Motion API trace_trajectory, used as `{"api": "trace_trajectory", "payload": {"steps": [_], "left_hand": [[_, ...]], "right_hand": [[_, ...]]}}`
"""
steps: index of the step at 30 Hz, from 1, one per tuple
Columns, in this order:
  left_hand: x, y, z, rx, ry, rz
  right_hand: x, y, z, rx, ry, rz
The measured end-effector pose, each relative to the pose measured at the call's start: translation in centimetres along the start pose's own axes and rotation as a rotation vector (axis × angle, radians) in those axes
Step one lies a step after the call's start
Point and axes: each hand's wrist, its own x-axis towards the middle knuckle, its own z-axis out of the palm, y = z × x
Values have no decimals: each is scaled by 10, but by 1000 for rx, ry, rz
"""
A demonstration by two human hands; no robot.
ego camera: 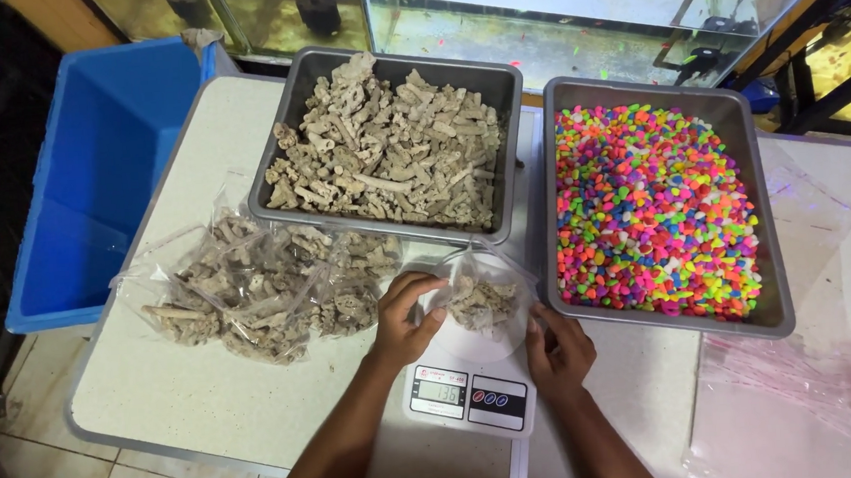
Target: The person weighs aquarium ceramic rings on a digital scale and places them into small plastic bags, repeating the process with multiple bags.
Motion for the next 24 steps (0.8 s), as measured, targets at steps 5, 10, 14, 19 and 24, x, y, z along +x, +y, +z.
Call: {"api": "trace_trajectory", "payload": {"steps": [5, 10, 14, 19, 24], "left_hand": [[-2, -3, 0, 8, 1, -25], [-1, -3, 0, 3, 15, -26], [4, -7, -1, -24, 56, 16], [5, -9, -4, -37, 89, 68], [4, -18, -5, -28, 91, 78]], "right_hand": [[4, -3, -2, -13, 34, -61], [15, 1, -16, -131, 73, -305], [37, 22, -27, -189, 130, -372], [128, -4, -25, -125, 78, -258], [221, -29, 22, -291, -367, -183]]}}
